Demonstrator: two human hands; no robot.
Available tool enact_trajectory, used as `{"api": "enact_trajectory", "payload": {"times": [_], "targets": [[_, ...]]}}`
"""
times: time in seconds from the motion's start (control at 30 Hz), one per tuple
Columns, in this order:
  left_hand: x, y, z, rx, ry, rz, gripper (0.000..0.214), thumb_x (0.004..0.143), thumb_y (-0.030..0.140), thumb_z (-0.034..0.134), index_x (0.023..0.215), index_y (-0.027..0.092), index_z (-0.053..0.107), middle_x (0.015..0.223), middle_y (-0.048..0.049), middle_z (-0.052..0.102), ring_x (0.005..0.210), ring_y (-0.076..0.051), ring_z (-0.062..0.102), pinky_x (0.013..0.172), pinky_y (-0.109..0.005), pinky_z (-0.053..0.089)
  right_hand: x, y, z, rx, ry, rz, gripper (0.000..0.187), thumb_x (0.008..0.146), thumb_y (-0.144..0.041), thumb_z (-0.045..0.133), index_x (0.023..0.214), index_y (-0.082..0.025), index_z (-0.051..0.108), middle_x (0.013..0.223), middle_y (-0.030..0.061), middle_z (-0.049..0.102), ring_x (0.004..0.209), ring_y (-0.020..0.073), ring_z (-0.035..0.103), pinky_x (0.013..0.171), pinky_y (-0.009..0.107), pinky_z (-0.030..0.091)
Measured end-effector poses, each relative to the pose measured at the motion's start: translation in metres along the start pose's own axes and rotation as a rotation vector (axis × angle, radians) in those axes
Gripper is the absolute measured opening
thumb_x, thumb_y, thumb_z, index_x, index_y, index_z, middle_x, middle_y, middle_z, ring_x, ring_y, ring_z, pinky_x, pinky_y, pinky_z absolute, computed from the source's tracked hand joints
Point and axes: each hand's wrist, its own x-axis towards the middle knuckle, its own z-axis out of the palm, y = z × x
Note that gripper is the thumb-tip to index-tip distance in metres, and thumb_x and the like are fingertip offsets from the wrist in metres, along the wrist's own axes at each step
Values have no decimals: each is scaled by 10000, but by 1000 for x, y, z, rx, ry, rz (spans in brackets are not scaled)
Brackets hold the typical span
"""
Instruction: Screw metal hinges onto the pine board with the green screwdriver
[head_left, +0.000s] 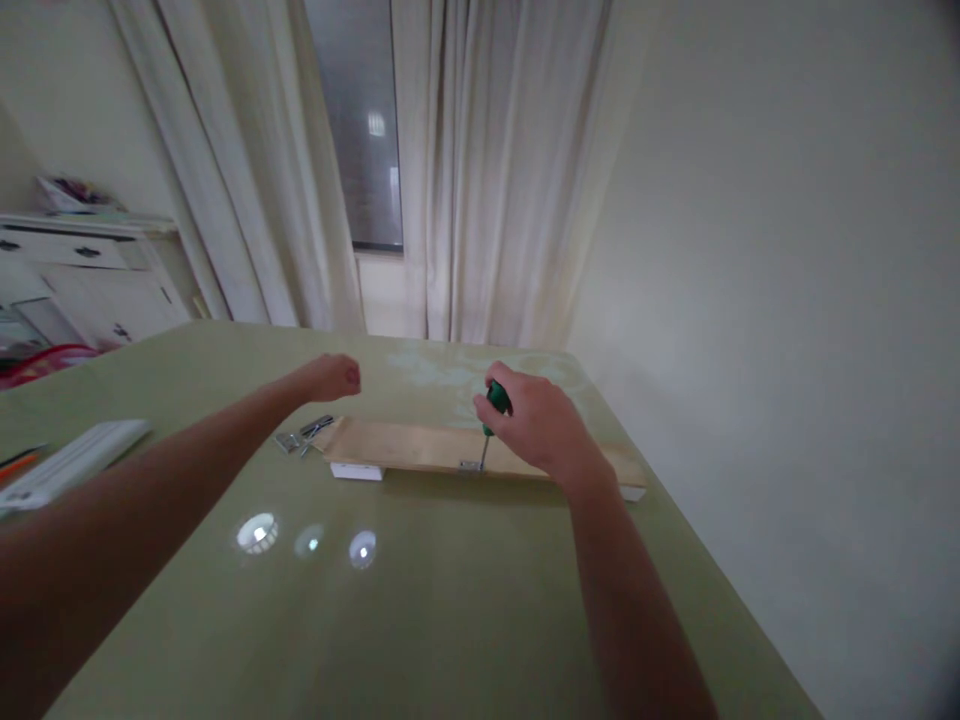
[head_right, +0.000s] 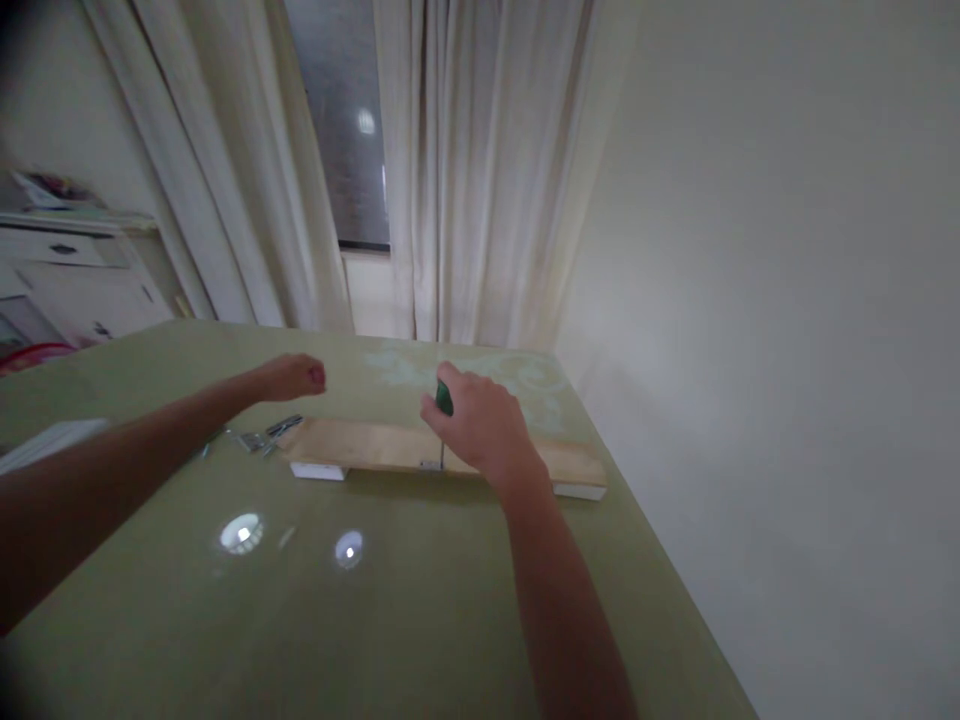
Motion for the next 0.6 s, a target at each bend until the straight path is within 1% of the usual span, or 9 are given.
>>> {"api": "enact_trajectory", "payload": {"times": [0.03, 0.07, 0.13, 0.23, 0.3, 0.37, 0.43, 0.53, 0.6], "targets": [[5, 18, -5, -25, 4, 38, 128, 926, 276, 712, 952, 159, 758, 971, -79, 786, 1011, -261, 730, 895, -335, 538, 1, -2, 1, -54, 5, 36, 320, 1050, -545, 505, 1017, -258, 643, 868, 47, 754, 763, 211, 653, 622, 312, 235], [8, 38, -6, -62, -3, 97, 138, 924, 276, 693, 966, 164, 761, 984, -73, 793, 1016, -248, 726, 889, -314, 523, 1, -4, 2, -99, 9, 58, 380, 1067, -581, 459, 1003, -256, 647, 835, 52, 749, 737, 215, 647, 616, 319, 212], [11, 81, 0, -159, -86, 244, 170, 914, 305, 699, 1009, 183, 771, 1009, -50, 800, 990, -205, 722, 859, -271, 511, 2, -6, 3, -133, 7, 52, 367, 1099, -532, 409, 1043, -257, 645, 836, 50, 758, 720, 212, 645, 613, 326, 192], [8, 136, 27, -288, -293, 437, 209, 793, 332, 827, 956, 206, 788, 919, -8, 802, 873, -165, 722, 774, -231, 510, 2, -3, 2, -92, -12, 7, 236, 1103, -372, 417, 1125, -243, 613, 899, 41, 779, 760, 198, 663, 628, 319, 229], [5, 157, 51, -340, -397, 503, 228, 722, 309, 873, 901, 204, 777, 828, 9, 776, 777, -154, 701, 703, -228, 501, 0, 2, 0, -65, -21, 5, 211, 1098, -331, 419, 1121, -231, 603, 896, 37, 779, 786, 195, 677, 644, 311, 264], [5, 165, 72, -365, -432, 534, 226, 658, 253, 886, 816, 189, 737, 736, 23, 718, 693, -145, 649, 644, -234, 470, -3, 5, -2, -57, -25, 11, 201, 1095, -317, 421, 1110, -234, 604, 884, 28, 777, 799, 192, 689, 653, 306, 284], [6, 164, 87, -382, -424, 552, 256, 619, 234, 886, 789, 188, 700, 689, 40, 649, 642, -133, 577, 603, -242, 422, -4, 4, -1, -96, -8, 41, 222, 1101, -355, 420, 1099, -246, 613, 880, 29, 777, 788, 195, 695, 638, 308, 274], [9, 156, 98, -410, -414, 577, 222, 650, 246, 836, 805, 192, 686, 666, 50, 581, 614, -126, 510, 576, -253, 362, -3, -1, 5, -202, 42, 111, 343, 1101, -520, 416, 1069, -259, 636, 860, 49, 774, 740, 213, 692, 605, 319, 224], [9, 151, 101, -432, -406, 584, 208, 671, 258, 811, 825, 187, 691, 672, 47, 562, 621, -129, 497, 579, -261, 343, 0, -4, 8, -214, 54, 93, 339, 1098, -530, 429, 1074, -265, 638, 844, 41, 773, 719, 209, 685, 601, 321, 204]]}}
